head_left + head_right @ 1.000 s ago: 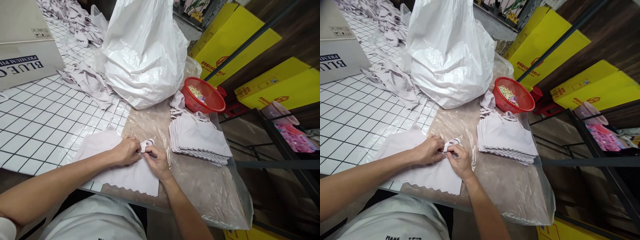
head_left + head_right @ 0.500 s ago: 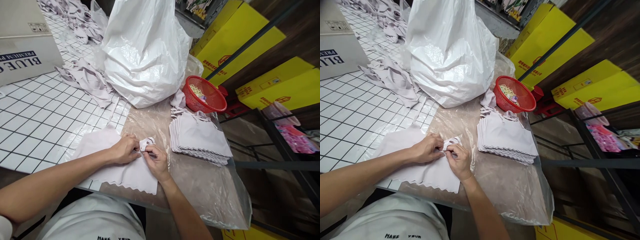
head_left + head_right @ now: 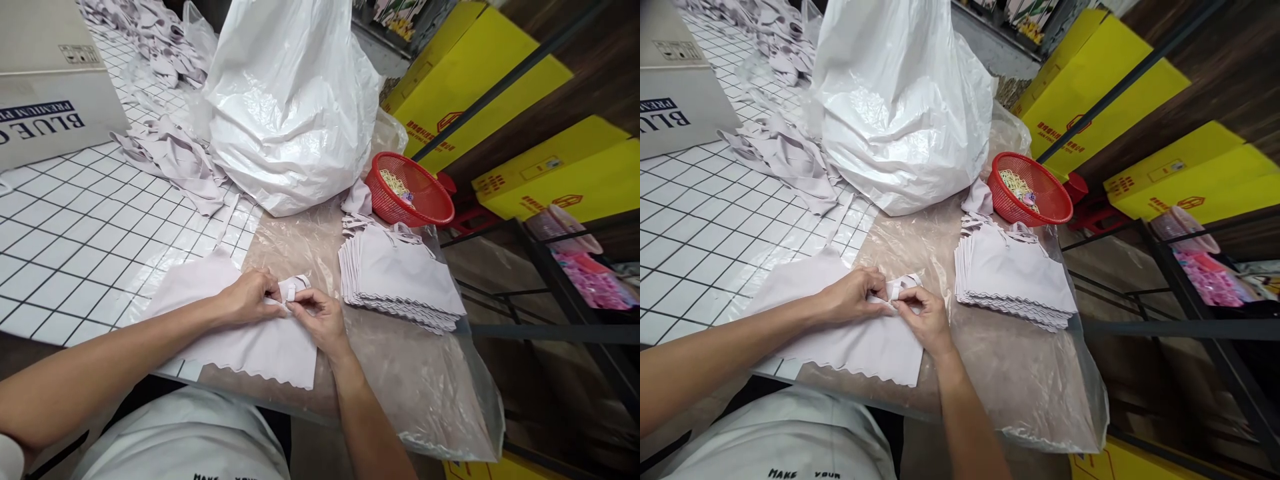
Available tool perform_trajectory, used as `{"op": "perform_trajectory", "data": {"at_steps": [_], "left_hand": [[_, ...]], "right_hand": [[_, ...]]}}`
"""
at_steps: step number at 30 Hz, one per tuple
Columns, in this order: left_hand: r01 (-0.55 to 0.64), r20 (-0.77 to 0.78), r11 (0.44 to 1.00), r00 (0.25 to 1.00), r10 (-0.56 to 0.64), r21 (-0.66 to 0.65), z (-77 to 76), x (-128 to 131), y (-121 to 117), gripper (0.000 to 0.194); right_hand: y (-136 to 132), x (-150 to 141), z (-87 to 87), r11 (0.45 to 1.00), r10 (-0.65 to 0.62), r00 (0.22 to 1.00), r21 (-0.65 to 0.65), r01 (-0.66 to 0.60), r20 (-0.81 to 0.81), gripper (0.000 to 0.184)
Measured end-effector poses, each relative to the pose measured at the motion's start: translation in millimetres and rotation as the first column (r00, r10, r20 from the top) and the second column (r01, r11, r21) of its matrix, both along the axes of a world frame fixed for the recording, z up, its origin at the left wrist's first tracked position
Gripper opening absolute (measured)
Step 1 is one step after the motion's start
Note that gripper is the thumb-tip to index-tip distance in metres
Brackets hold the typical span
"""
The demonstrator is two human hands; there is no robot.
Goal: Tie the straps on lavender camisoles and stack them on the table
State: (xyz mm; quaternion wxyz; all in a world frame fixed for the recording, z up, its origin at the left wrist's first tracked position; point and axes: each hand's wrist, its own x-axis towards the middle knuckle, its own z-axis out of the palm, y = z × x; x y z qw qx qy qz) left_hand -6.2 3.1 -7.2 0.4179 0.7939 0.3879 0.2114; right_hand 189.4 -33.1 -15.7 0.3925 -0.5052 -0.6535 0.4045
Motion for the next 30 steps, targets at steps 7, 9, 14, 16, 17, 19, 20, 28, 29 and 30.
{"op": "perform_trajectory", "data": {"at_steps": [7,9,14,16,17,19,20,28,29,30], "left_hand": [[0.038,-0.005,0.999,0.999,-0.038,0.011,2.0,-3.0,1.3,0.012],[0.05,-0.004,0.999,0.999,-0.05,0.016,1.8,-3.2,1.8,0.013],[0.038,-0.017,0.998,0.999,-0.037,0.044,1.5,-3.0,0.6,0.016],[0.035,-0.015,0.998,0.999,-0.034,0.053,1.4,-2.7,-0.7,0.012],[0.033,-0.013,0.998,0.999,-0.032,0.056,1.4,-2.4,-1.4,0.01],[0.023,-0.015,0.998,1.0,-0.022,0.056,1.3,-1.3,-2.7,0.007],[0.018,-0.015,0.999,1.0,-0.017,0.051,1.2,-0.5,-3.1,0.007],[-0.09,0.066,0.996,0.994,0.09,-0.003,-0.3,1.1,-1.6,0.008],[-0.091,0.067,0.996,0.994,0.089,0.023,-0.9,0.4,-1.7,0.007],[-0.088,0.065,0.995,0.994,0.085,0.051,-1.6,-0.2,-2.2,0.007]], "right_hand": [[-2.2,4.3,5.1,0.992,0.098,0.991,0.067,-0.104,0.088,0.008],[-4.3,1.8,4.3,0.991,0.07,0.992,0.109,-0.081,0.104,0.009],[-8.2,-6.5,0.5,0.979,0.015,0.997,0.201,-0.031,0.079,0.015],[-9.3,-9.2,-0.5,0.973,0.011,0.998,0.229,-0.024,0.058,0.016],[-9.9,-10.4,-1.0,0.972,0.011,0.999,0.235,-0.021,0.048,0.016],[-11.0,-12.6,-1.7,0.974,0.007,1.0,0.227,-0.011,0.022,0.016],[-11.4,-13.7,-2.1,0.977,0.0,1.0,0.212,-0.001,0.004,0.016],[-4.3,-11.1,-5.8,0.995,-0.1,0.975,-0.012,0.1,-0.197,0.023],[-3.0,-8.6,-5.7,0.998,-0.065,0.982,-0.023,0.062,-0.177,0.022],[-2.2,-5.9,-5.3,1.0,-0.025,0.989,-0.022,0.022,-0.144,0.021]]}}
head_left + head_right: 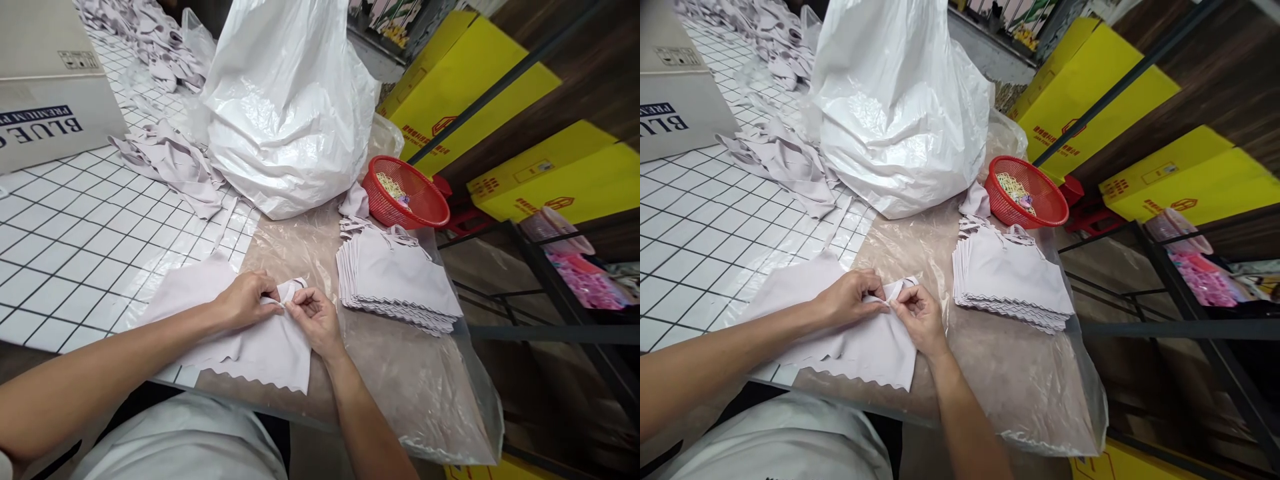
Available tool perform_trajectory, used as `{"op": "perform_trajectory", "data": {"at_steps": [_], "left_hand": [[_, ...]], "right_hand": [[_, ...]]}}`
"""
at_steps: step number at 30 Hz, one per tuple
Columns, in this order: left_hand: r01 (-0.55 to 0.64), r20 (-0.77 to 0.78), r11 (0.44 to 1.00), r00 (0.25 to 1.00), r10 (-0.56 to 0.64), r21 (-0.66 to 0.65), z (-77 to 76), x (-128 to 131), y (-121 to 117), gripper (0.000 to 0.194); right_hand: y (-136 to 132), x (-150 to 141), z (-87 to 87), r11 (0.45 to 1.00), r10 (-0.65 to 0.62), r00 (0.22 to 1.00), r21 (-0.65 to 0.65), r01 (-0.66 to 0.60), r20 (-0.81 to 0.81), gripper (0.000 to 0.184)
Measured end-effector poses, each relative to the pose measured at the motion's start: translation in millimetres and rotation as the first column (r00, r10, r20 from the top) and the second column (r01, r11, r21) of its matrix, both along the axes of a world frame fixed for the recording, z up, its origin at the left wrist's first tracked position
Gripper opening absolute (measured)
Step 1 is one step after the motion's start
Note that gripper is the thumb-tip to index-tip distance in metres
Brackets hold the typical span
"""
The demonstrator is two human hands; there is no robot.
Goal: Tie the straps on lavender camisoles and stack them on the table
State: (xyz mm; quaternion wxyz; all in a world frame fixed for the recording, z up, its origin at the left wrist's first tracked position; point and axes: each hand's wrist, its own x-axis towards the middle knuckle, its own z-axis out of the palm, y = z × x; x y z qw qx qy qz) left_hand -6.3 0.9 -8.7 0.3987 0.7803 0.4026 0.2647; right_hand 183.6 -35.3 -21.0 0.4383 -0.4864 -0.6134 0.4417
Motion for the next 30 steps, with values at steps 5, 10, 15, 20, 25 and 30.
{"op": "perform_trajectory", "data": {"at_steps": [5,10,15,20,25,30], "left_hand": [[-0.003,-0.002,0.995,1.0,0.003,0.102,-5.2,-0.5,-6.3,0.007],[-0.009,0.003,0.982,1.0,0.009,0.186,-7.7,-1.5,-12.7,0.009],[-0.014,-0.016,0.967,1.0,0.018,0.254,-10.7,-5.4,-17.4,0.012],[-0.02,0.022,0.984,1.0,0.016,0.178,-16.5,-5.8,-21.0,0.011],[0.022,0.052,0.982,0.998,-0.032,0.188,-17.7,-6.4,-21.2,0.018],[0.042,0.007,0.914,0.999,-0.049,0.404,-15.8,-8.1,-22.6,0.022]], "right_hand": [[-0.4,11.6,7.5,0.978,0.104,0.966,0.155,-0.143,0.238,0.015],[0.2,13.7,18.6,0.907,0.211,0.882,0.253,-0.338,0.421,0.015],[2.5,13.7,19.6,0.882,0.173,0.831,0.292,-0.369,0.53,0.009],[2.2,14.0,18.5,0.861,0.134,0.774,0.314,-0.4,0.619,0.014],[0.6,11.7,17.3,0.809,0.041,0.749,0.418,-0.413,0.661,0.014],[-2.3,6.8,14.1,0.775,-0.004,0.74,0.469,-0.423,0.673,0.015]]}}
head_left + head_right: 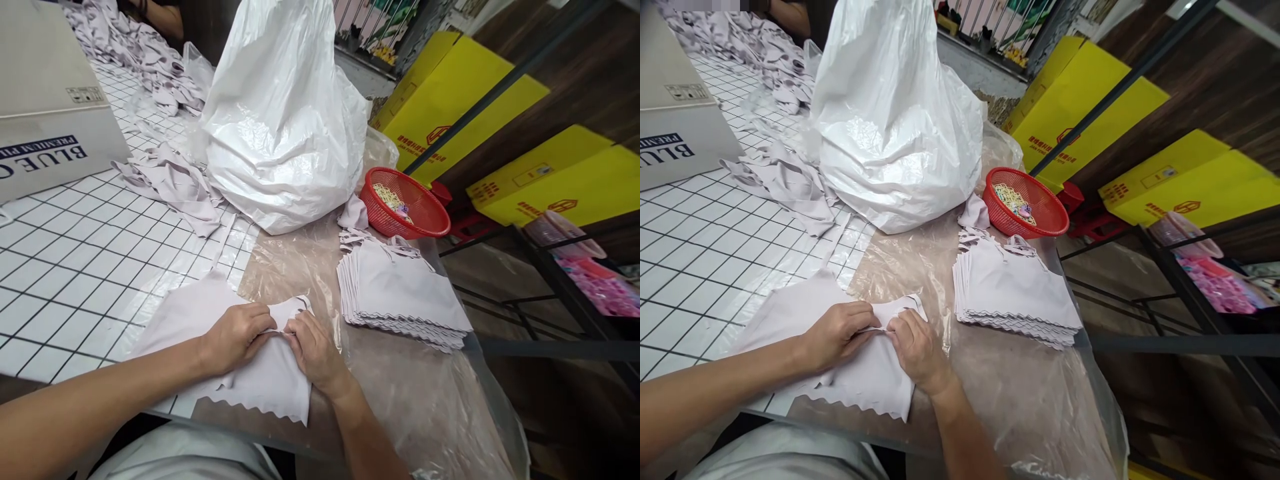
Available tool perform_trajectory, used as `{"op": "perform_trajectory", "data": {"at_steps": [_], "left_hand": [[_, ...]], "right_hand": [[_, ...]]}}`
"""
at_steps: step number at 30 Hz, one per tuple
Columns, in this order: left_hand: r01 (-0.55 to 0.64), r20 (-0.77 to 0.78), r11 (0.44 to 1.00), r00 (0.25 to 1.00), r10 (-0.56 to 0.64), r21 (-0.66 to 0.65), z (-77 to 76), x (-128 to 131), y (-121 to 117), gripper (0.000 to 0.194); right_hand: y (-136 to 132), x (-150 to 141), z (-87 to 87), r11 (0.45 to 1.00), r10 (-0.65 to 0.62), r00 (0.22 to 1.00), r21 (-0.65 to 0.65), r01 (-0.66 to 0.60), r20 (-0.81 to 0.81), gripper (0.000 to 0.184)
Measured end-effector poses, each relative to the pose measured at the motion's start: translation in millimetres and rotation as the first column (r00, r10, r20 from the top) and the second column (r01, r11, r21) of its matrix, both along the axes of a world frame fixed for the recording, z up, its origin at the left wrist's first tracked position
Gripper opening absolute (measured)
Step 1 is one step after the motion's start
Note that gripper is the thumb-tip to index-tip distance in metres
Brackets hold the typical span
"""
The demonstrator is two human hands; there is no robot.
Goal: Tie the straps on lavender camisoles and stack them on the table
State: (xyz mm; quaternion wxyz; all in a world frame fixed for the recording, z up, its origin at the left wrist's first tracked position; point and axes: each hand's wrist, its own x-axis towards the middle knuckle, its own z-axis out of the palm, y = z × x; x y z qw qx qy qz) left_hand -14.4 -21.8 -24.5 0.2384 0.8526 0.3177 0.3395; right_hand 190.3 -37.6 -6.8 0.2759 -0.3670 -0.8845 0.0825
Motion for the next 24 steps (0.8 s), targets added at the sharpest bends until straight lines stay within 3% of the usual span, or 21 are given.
{"op": "perform_trajectory", "data": {"at_steps": [4,8,12,15,17,20,22,24], "left_hand": [[0.001,-0.032,0.988,0.999,0.004,0.152,3.6,-0.7,-2.3,0.024],[0.038,-0.098,0.991,0.995,-0.026,0.13,4.1,-0.1,-3.8,0.026],[0.029,-0.095,0.999,0.995,-0.024,0.043,1.0,1.2,-2.3,0.026],[0.051,-0.044,0.999,0.998,-0.05,0.006,-1.2,2.1,0.7,0.024],[0.085,-0.02,0.996,0.996,-0.086,-0.011,-2.2,2.7,2.7,0.023],[0.104,-0.003,0.994,0.995,-0.104,-0.045,-2.9,3.5,5.1,0.022],[0.098,-0.002,0.993,0.995,-0.098,-0.071,-2.8,3.8,6.2,0.02],[0.102,-0.005,0.991,0.995,-0.103,-0.085,-2.2,3.7,7.0,0.02]], "right_hand": [[-3.0,-4.1,-0.6,0.997,0.012,0.999,0.07,-0.015,0.039,0.017],[-5.5,-5.9,-3.5,0.994,0.024,0.999,0.11,-0.029,0.044,0.018],[-5.3,-4.8,-4.2,0.999,0.038,0.997,0.009,-0.038,-0.061,0.017],[-4.8,-4.4,-0.4,0.992,-0.057,0.981,-0.122,0.034,-0.188,0.012],[-4.5,-4.9,2.0,0.954,-0.179,0.931,-0.289,0.085,-0.318,0.01],[-2.9,-4.8,3.4,0.832,-0.338,0.804,-0.555,0.012,-0.49,0.015],[-0.5,-3.0,4.7,0.765,-0.41,0.723,-0.642,-0.059,-0.556,0.018],[2.9,-0.4,8.9,0.735,-0.458,0.658,-0.671,-0.098,-0.598,0.023]]}}
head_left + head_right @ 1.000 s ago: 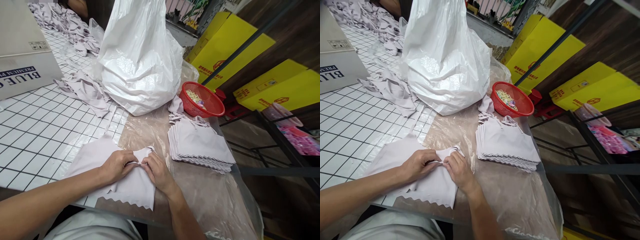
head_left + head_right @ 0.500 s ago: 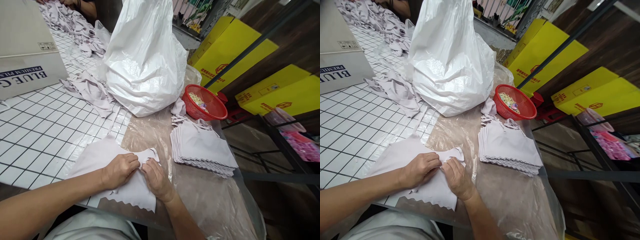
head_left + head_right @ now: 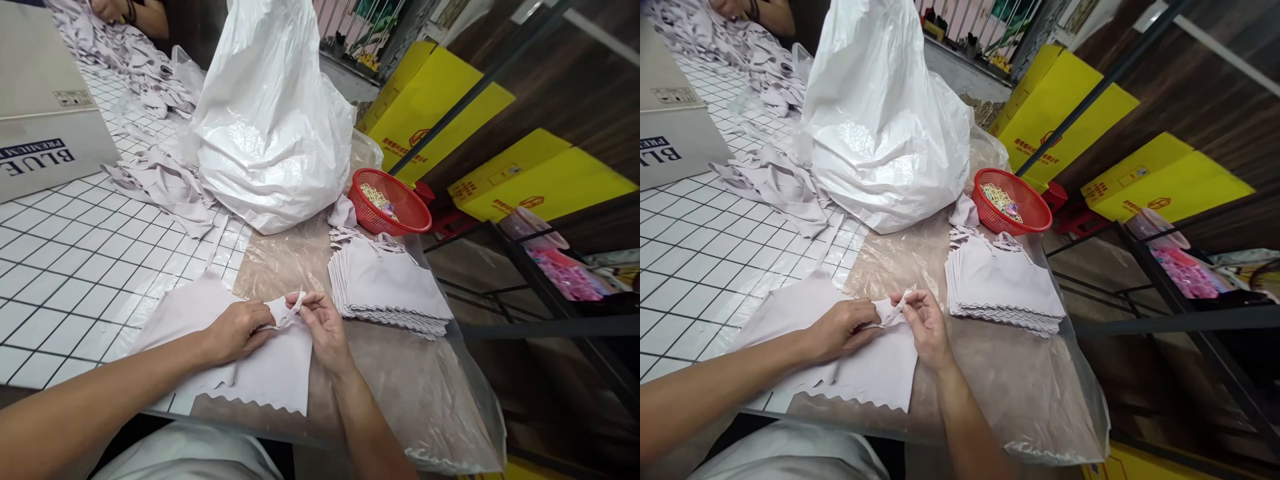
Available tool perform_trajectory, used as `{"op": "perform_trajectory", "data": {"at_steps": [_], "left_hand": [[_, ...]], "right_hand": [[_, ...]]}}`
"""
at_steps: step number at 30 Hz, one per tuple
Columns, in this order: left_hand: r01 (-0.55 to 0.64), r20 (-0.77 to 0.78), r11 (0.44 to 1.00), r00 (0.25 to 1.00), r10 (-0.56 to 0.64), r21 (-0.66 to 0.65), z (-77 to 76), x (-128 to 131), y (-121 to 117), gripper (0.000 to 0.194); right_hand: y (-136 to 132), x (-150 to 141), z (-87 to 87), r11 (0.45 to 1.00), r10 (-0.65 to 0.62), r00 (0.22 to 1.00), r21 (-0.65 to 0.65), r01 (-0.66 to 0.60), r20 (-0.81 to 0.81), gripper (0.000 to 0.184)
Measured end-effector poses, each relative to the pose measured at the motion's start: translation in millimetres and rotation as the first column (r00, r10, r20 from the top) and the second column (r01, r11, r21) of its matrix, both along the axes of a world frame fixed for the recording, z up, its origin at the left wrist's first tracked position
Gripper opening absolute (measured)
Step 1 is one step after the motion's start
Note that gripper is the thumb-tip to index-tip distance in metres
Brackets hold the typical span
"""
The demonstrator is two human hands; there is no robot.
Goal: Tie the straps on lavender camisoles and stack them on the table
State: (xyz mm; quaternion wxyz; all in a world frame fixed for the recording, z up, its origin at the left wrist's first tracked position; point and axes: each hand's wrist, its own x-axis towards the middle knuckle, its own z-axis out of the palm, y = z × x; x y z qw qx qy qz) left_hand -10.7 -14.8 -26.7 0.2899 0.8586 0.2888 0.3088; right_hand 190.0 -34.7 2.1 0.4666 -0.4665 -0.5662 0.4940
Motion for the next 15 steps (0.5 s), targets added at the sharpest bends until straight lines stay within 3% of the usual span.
{"op": "perform_trajectory", "data": {"at_steps": [3,8,10,15], "left_hand": [[0.014,-0.018,1.0,1.0,-0.014,-0.002,1.8,-0.2,0.9,0.021],[-0.008,-0.104,1.0,0.995,0.011,0.03,7.4,2.6,-0.7,0.024],[-0.068,-0.145,0.99,0.986,0.086,0.124,9.1,4.9,-5.0,0.022],[-0.167,-0.234,0.897,0.931,0.28,0.409,4.6,7.6,-24.6,0.057]], "right_hand": [[7.3,3.6,15.0,0.999,-0.021,0.999,-0.027,0.019,-0.05,0.029],[29.5,6.6,48.0,1.0,-0.015,1.0,-0.013,0.015,-0.003,0.033],[41.3,7.5,54.5,0.999,-0.021,1.0,-0.025,0.022,0.02,0.034],[65.4,7.5,48.5,0.983,-0.109,0.994,-0.145,0.11,0.013,0.031]]}}
